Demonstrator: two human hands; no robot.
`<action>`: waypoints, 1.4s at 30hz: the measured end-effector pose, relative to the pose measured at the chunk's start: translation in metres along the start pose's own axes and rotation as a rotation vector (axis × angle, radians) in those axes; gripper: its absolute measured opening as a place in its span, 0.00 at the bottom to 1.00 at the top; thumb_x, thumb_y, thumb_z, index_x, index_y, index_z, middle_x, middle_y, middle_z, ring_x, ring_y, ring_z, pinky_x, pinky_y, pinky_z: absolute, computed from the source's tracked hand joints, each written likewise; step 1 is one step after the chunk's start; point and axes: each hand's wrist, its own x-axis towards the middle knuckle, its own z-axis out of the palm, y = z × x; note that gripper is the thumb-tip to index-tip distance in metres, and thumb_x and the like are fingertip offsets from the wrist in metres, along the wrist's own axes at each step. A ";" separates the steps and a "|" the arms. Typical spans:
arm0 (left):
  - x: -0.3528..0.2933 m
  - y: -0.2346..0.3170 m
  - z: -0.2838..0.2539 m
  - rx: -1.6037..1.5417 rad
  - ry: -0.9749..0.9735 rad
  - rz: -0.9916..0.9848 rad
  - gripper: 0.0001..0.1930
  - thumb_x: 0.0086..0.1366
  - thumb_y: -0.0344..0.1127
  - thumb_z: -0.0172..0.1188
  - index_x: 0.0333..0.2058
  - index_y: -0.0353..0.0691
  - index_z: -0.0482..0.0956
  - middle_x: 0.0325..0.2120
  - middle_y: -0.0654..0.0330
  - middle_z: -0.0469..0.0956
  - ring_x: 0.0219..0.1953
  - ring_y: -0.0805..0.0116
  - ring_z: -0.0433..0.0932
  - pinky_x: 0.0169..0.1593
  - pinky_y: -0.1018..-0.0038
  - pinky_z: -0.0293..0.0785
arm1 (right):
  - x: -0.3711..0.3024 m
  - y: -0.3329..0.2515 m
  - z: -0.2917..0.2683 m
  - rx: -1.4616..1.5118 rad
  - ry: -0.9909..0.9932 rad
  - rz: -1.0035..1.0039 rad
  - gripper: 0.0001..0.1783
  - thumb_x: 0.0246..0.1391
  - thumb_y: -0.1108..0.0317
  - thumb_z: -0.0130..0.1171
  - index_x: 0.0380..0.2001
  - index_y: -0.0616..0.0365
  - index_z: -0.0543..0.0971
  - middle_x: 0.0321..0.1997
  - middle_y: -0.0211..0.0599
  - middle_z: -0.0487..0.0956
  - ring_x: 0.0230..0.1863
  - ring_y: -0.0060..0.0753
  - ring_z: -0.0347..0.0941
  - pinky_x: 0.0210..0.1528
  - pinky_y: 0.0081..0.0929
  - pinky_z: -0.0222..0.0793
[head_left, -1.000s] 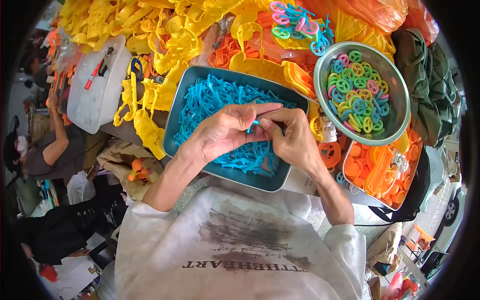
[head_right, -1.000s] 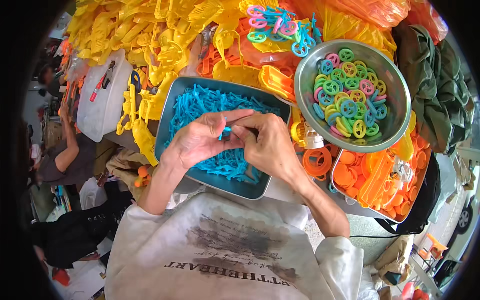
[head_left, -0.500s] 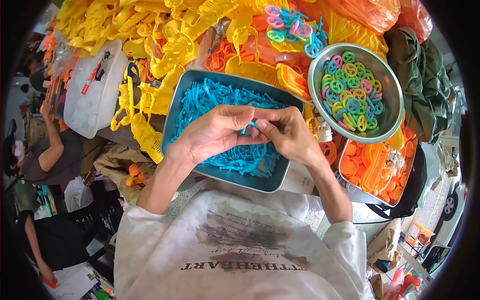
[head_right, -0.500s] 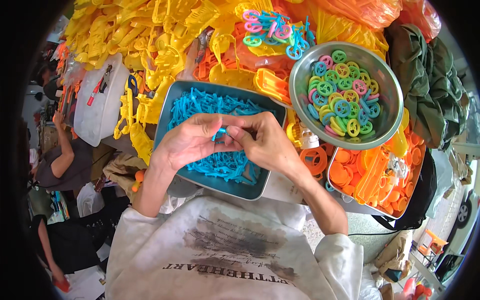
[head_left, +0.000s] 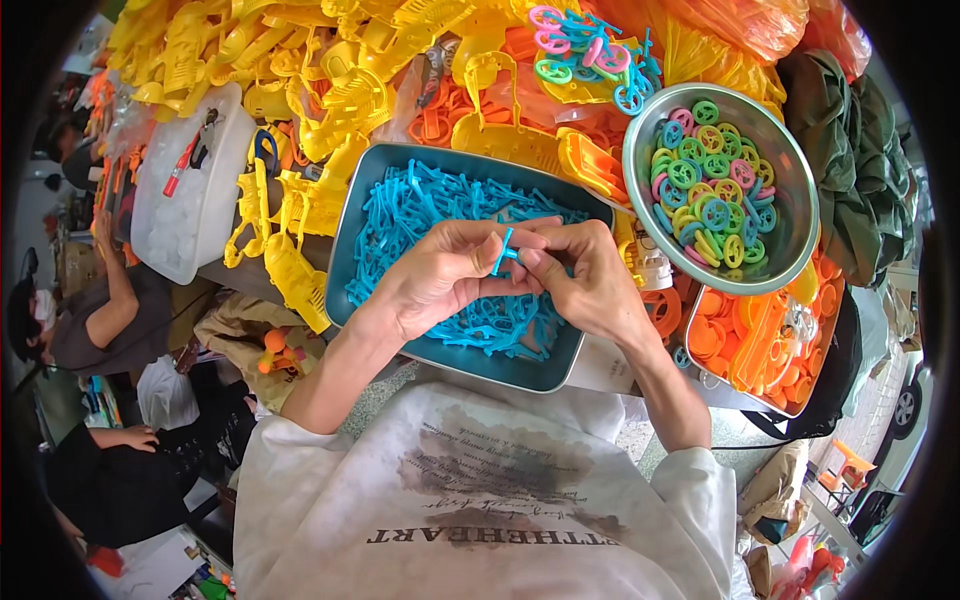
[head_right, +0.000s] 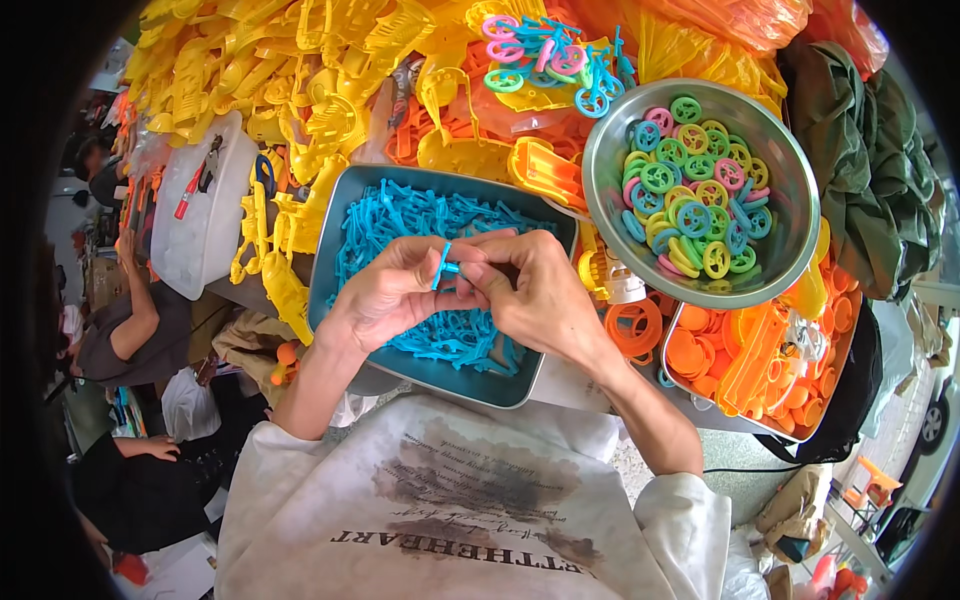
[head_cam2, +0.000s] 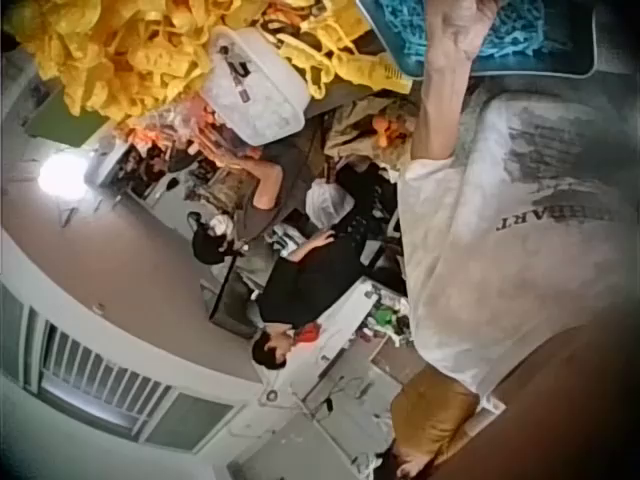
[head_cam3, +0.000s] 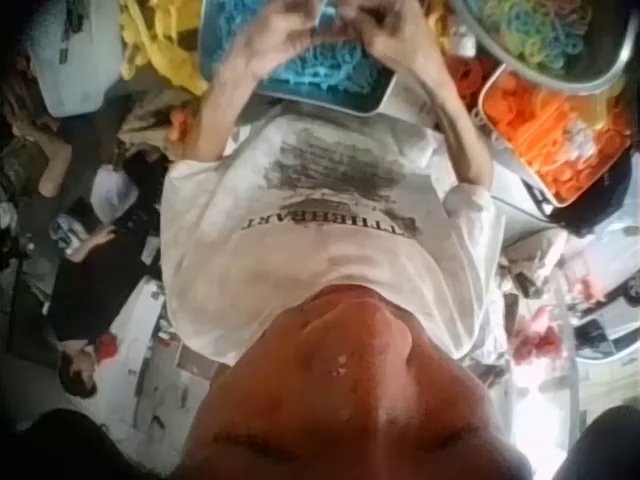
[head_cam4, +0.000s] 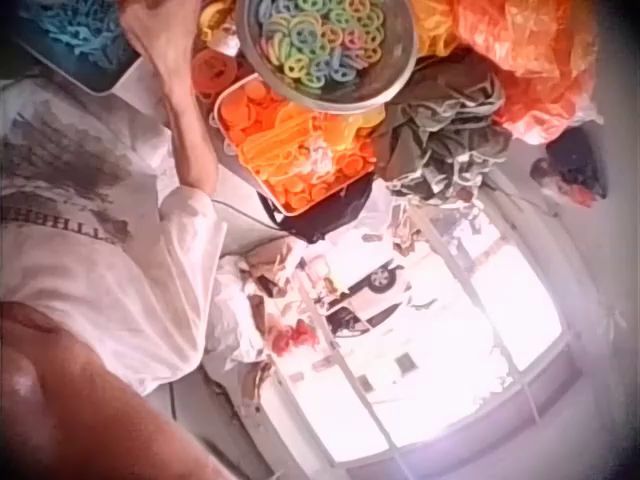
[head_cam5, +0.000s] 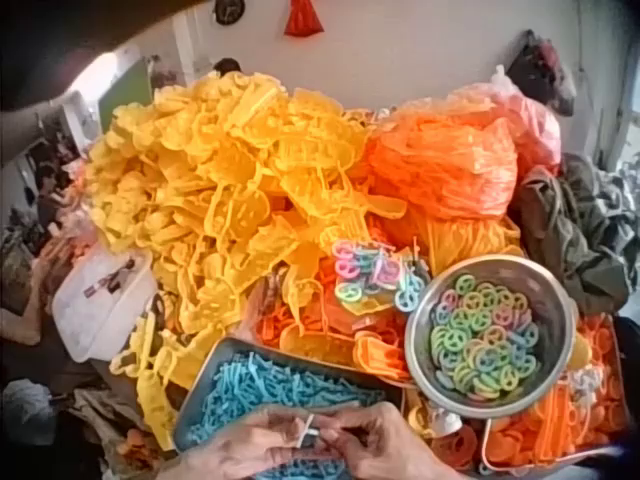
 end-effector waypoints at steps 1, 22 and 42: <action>0.000 -0.001 -0.001 -0.001 0.000 -0.004 0.15 0.67 0.39 0.57 0.44 0.33 0.80 0.59 0.52 0.67 0.51 0.64 0.75 0.56 0.63 0.76 | 0.000 0.000 0.001 0.025 0.018 0.004 0.11 0.59 0.76 0.52 0.40 0.68 0.81 0.21 0.29 0.76 0.25 0.14 0.67 0.27 0.18 0.67; 0.004 0.003 -0.004 -0.065 -0.017 -0.063 0.20 0.66 0.39 0.56 0.53 0.32 0.74 0.60 0.50 0.65 0.55 0.61 0.72 0.61 0.59 0.69 | 0.003 0.008 -0.003 -0.124 -0.050 -0.019 0.09 0.61 0.73 0.53 0.34 0.69 0.80 0.25 0.29 0.78 0.26 0.16 0.70 0.28 0.20 0.68; 0.003 0.021 0.015 0.444 0.325 0.309 0.16 0.66 0.33 0.58 0.50 0.35 0.70 0.38 0.61 0.78 0.34 0.76 0.78 0.41 0.76 0.80 | 0.002 0.006 -0.007 0.532 -0.022 -0.198 0.24 0.61 0.69 0.55 0.59 0.59 0.66 0.55 0.38 0.68 0.46 0.27 0.71 0.47 0.25 0.70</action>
